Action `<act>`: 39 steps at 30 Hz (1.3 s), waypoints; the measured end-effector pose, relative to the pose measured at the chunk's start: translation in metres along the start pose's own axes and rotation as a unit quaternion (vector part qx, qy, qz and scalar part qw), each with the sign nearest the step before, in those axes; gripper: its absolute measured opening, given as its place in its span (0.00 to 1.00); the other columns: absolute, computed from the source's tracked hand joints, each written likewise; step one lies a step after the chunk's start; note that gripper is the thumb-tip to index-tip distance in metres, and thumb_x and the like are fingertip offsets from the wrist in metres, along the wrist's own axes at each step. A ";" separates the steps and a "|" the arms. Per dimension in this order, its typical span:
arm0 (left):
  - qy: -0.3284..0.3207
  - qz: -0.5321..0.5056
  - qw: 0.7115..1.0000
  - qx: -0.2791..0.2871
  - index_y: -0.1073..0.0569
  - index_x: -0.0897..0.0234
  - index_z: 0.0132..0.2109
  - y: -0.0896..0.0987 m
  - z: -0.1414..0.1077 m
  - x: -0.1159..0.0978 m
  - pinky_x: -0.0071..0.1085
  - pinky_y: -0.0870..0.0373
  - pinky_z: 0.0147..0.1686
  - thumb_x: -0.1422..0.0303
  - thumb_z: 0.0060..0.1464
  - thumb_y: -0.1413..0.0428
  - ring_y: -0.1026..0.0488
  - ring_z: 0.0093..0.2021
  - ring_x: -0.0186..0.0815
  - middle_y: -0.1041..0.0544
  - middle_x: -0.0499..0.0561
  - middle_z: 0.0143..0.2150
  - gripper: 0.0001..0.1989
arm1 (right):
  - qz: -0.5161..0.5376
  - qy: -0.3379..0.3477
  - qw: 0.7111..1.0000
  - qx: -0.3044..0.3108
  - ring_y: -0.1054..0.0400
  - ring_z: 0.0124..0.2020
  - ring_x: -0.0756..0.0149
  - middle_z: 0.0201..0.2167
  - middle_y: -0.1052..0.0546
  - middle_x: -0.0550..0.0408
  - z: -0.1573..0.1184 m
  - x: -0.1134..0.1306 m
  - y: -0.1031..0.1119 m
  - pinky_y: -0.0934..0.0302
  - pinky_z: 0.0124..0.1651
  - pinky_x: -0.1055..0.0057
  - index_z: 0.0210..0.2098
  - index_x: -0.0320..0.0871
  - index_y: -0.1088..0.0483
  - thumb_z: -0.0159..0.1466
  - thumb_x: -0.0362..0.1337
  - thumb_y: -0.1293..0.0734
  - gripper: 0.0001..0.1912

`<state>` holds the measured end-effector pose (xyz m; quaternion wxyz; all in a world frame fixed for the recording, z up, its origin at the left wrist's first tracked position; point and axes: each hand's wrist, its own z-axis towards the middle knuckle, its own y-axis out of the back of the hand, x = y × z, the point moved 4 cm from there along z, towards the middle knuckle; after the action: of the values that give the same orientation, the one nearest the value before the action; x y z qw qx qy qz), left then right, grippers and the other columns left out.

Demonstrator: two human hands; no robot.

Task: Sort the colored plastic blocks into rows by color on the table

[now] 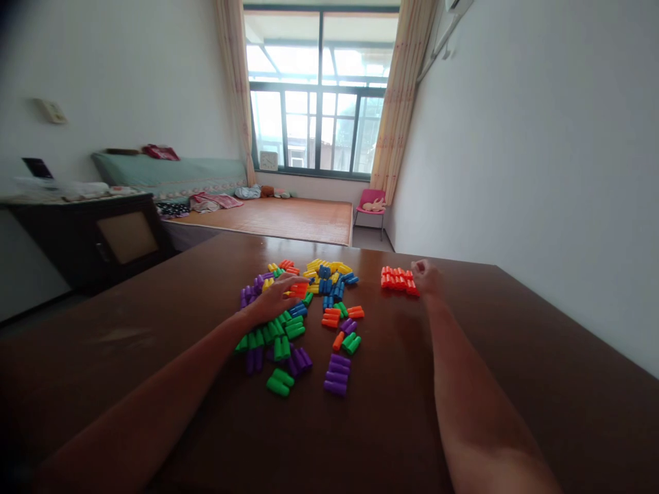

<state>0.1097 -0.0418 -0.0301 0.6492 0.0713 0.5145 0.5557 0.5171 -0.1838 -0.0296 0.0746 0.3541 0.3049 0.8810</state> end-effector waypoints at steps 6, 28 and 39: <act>0.009 -0.085 0.996 0.021 0.32 0.62 0.56 -0.009 0.001 0.001 0.33 0.28 0.50 0.77 0.47 0.47 0.28 0.53 0.39 0.27 0.53 0.55 0.26 | 0.225 0.208 0.883 0.355 0.29 0.30 0.65 0.33 0.21 0.53 -0.069 0.154 -0.049 0.35 0.35 0.68 0.42 0.44 0.27 0.62 0.51 0.37 0.19; 0.014 -0.062 0.997 -0.032 0.30 0.61 0.52 0.002 0.001 0.002 0.31 0.23 0.34 0.68 0.55 0.47 0.24 0.44 0.37 0.29 0.56 0.53 0.17 | -0.036 -0.189 0.980 0.059 0.29 0.25 0.61 0.24 0.23 0.50 0.024 -0.112 0.011 0.36 0.29 0.67 0.26 0.42 0.29 0.46 0.44 0.27 0.13; 0.023 -0.002 0.999 -0.032 0.27 0.63 0.50 0.006 0.000 0.011 0.31 0.25 0.39 0.67 0.57 0.49 0.24 0.43 0.36 0.23 0.54 0.48 0.15 | -0.139 -0.153 0.975 0.080 0.27 0.31 0.55 0.30 0.21 0.45 0.008 -0.112 0.000 0.37 0.33 0.64 0.30 0.41 0.25 0.56 0.48 0.36 0.16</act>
<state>0.1044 -0.0307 -0.0329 0.6402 0.0365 0.5114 0.5721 0.6056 -0.2184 -0.0901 0.2137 0.4437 0.4054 0.7701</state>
